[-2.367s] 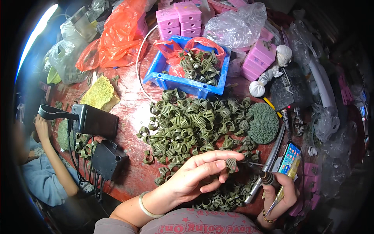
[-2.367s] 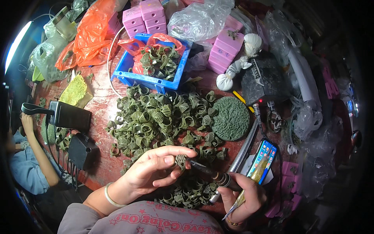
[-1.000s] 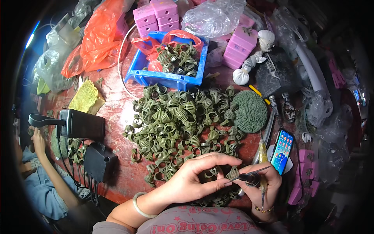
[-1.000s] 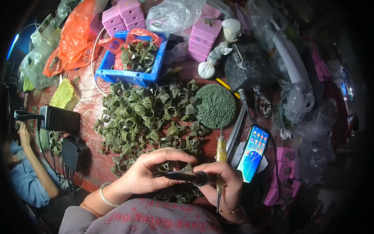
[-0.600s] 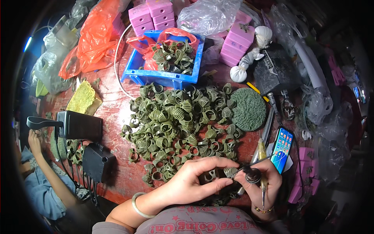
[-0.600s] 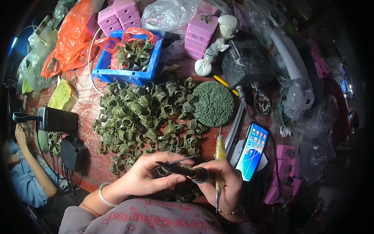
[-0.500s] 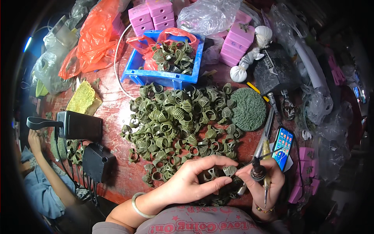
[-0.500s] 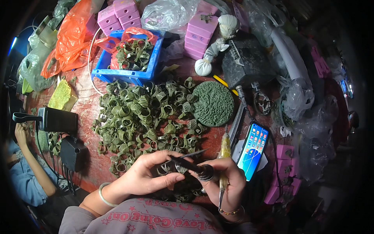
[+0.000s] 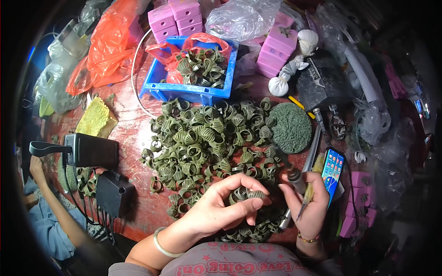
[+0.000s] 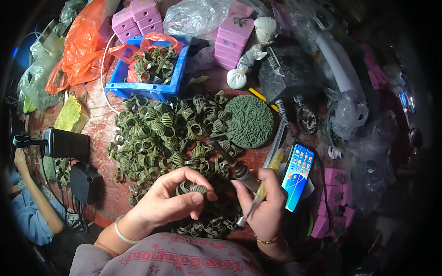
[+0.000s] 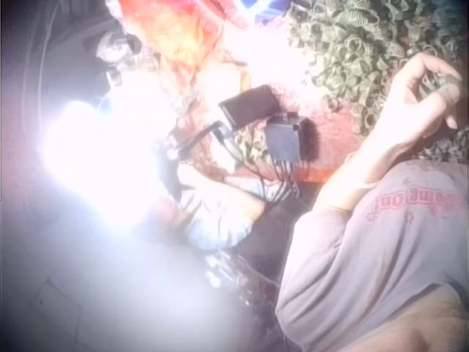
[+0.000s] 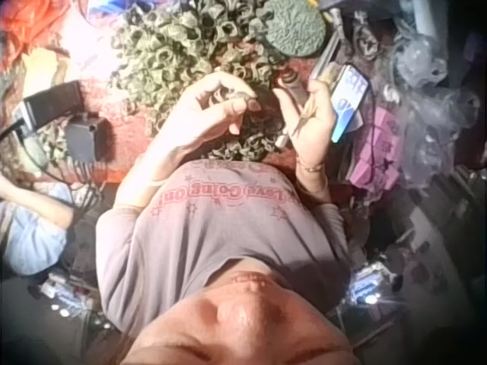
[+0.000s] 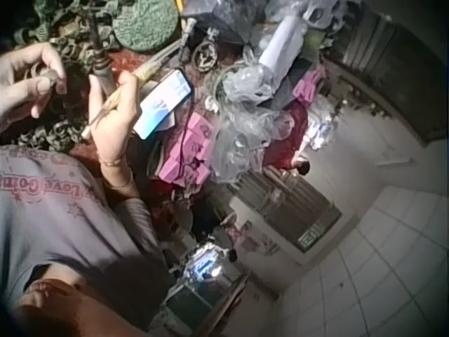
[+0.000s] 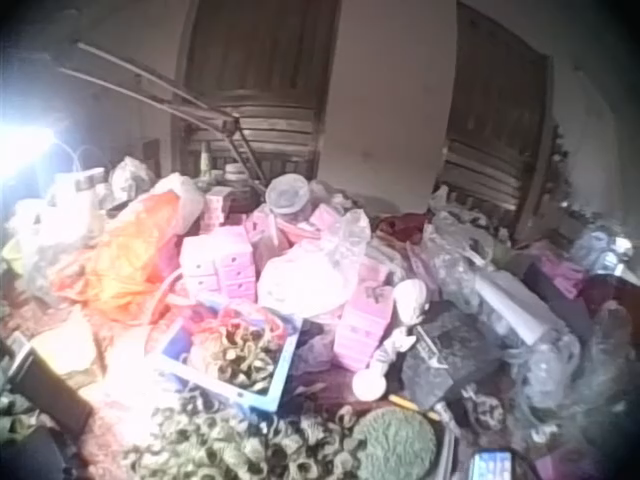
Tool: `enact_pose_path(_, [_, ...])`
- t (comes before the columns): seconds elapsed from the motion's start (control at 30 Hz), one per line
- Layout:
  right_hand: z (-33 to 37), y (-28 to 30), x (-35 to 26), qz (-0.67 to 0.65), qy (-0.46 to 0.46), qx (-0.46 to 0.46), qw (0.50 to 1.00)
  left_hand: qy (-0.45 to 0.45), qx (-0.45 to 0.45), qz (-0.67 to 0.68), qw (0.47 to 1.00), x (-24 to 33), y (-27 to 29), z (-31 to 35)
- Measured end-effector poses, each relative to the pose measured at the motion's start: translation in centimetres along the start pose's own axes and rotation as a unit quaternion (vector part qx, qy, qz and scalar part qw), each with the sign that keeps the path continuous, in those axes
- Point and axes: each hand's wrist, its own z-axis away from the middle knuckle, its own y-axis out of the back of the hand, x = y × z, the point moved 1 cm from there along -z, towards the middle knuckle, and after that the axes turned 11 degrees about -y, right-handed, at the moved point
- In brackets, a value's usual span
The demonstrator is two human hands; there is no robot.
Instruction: Using a soldering iron to melt and fuse plastic hair clip components together.
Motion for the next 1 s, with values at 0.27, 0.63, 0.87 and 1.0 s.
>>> enact_pose_path(0.27, [0.1,-0.4,0.4,0.123,0.061,-0.016,0.99,0.095,0.028,0.048,0.994,0.8,-0.4,0.0])
enact_pose_path(0.63, [0.2,-0.5,-1.0,0.02,0.039,-0.03,0.999,-0.039,0.017,-0.078,0.996,-0.2,0.1,-0.4])
enact_pose_path(0.87, [1.2,0.3,-0.9,-0.197,-0.038,-0.096,0.975,-0.153,-0.039,-0.164,0.974,-0.4,-0.6,-0.5])
enact_pose_path(1.0, [1.4,0.3,-0.6,-0.184,-0.031,-0.133,0.973,-0.094,-0.053,-0.178,0.978,-0.4,-0.3,-0.4])
